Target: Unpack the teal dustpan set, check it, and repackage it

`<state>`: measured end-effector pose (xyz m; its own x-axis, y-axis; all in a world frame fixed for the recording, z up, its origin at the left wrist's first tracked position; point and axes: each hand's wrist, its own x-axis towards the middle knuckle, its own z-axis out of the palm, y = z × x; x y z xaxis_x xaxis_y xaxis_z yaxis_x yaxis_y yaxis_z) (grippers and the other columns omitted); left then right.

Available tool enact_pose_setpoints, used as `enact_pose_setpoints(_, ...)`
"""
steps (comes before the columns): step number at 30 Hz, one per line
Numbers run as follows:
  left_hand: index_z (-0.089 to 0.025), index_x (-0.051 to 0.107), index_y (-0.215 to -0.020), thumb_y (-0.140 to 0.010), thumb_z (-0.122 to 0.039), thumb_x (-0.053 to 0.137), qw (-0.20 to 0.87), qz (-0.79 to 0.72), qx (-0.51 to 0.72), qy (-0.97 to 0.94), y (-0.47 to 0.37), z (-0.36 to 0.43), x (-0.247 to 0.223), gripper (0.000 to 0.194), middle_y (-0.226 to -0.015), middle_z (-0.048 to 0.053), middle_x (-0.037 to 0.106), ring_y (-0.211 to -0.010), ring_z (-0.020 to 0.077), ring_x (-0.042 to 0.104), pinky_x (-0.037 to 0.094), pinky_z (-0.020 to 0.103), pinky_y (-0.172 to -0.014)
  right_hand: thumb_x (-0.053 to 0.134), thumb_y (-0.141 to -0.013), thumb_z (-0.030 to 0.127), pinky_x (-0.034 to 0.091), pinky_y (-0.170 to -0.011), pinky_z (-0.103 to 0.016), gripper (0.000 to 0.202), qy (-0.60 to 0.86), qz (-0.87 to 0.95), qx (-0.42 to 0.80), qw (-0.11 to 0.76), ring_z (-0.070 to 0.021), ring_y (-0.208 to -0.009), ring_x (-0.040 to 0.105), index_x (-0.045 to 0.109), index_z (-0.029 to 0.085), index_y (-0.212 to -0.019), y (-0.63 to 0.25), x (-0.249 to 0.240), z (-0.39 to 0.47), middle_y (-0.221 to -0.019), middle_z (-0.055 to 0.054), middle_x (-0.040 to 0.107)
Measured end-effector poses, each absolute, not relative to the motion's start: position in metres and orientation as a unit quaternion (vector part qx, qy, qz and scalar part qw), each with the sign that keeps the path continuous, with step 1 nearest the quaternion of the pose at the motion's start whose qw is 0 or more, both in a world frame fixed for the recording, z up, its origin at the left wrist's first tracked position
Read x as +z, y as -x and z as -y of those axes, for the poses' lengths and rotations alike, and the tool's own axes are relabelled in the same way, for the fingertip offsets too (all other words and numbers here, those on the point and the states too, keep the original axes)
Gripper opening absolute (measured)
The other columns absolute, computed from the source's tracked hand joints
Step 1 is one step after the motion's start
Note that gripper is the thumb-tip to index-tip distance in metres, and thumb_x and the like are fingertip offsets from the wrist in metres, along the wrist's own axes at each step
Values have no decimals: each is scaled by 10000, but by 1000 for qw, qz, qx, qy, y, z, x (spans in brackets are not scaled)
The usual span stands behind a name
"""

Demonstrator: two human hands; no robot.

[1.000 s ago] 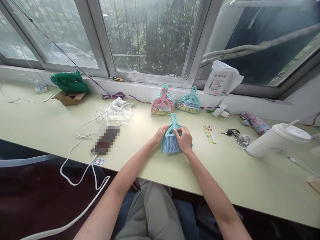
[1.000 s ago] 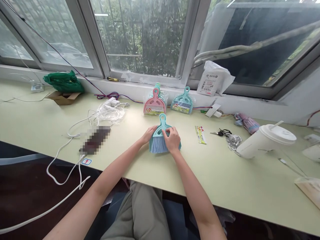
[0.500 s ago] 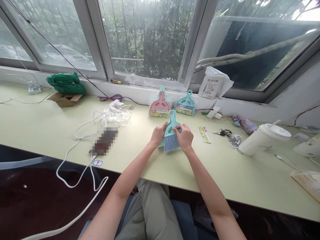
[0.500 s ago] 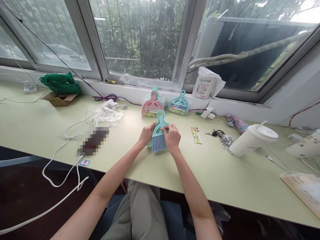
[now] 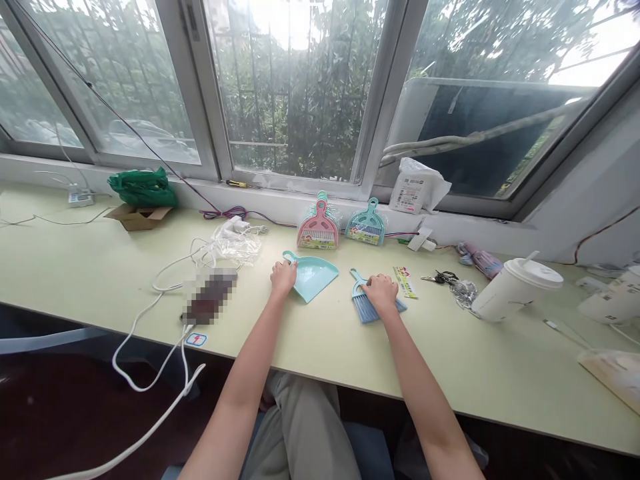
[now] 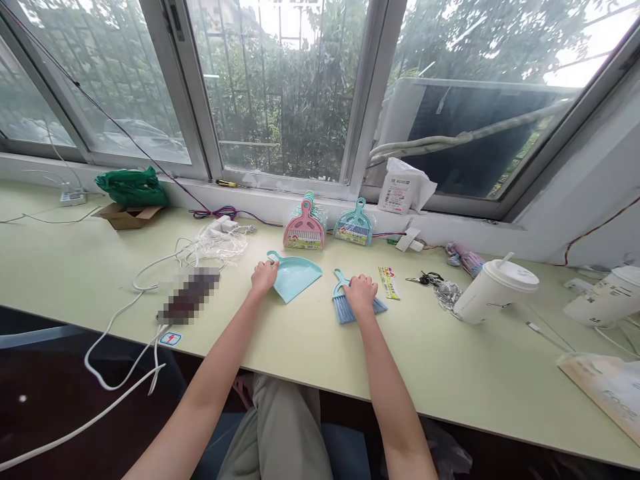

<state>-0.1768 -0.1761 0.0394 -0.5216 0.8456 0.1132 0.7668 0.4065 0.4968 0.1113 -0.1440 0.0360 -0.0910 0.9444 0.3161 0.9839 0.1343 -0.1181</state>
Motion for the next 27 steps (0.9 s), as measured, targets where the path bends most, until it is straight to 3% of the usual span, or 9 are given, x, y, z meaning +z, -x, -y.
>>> enact_pose_setpoints(6,-196,618,-1043,-927,-377,340,83,-827,253,-496,186,174,34,352,-1161,146,596,-1098,274,542,418,356,-855,589,-772,346,326,-842,-425,238,667,726,-49,162,-290,-980,544,716,170,-868,-115,32,140,-950,-141,661)
enact_pose_setpoints(12,-208,633,-863,-907,-322,381,100,-776,244,-573,167,177,39,280,-941,102,681,-895,251,617,414,322,-747,570,-793,386,354,-838,-385,224,645,711,8,281,-262,-999,559,703,223,-869,-97,35,146,-996,-95,672)
enact_pose_setpoints(15,-209,625,-810,-915,-360,403,110,-688,234,-678,134,181,37,289,-920,95,674,-884,241,613,408,310,-766,580,-796,403,372,-833,-356,202,605,741,33,290,-237,-985,575,702,247,-832,-83,34,152,-993,-67,683)
enact_pose_setpoints(19,-197,628,-836,-919,-275,419,130,-579,215,-776,96,185,31,238,-892,100,647,-870,227,602,401,306,-794,627,-766,429,389,-820,-319,194,575,773,55,263,-208,-951,591,717,259,-791,-81,34,153,-970,-31,700)
enact_pose_setpoints(22,-187,638,-879,-905,-185,419,83,-528,194,-823,91,186,32,220,-915,104,625,-891,220,586,390,320,-833,635,-756,457,400,-773,-285,207,568,778,87,253,-181,-902,596,732,277,-793,-90,35,149,-948,1,705)
enact_pose_setpoints(27,-203,575,-1140,-860,-152,507,-56,-495,226,-837,107,187,40,293,-1190,123,548,-1118,256,486,351,361,-917,636,-772,459,400,-805,-306,208,533,794,108,273,-192,-940,586,744,291,-828,-88,36,150,-966,10,712)
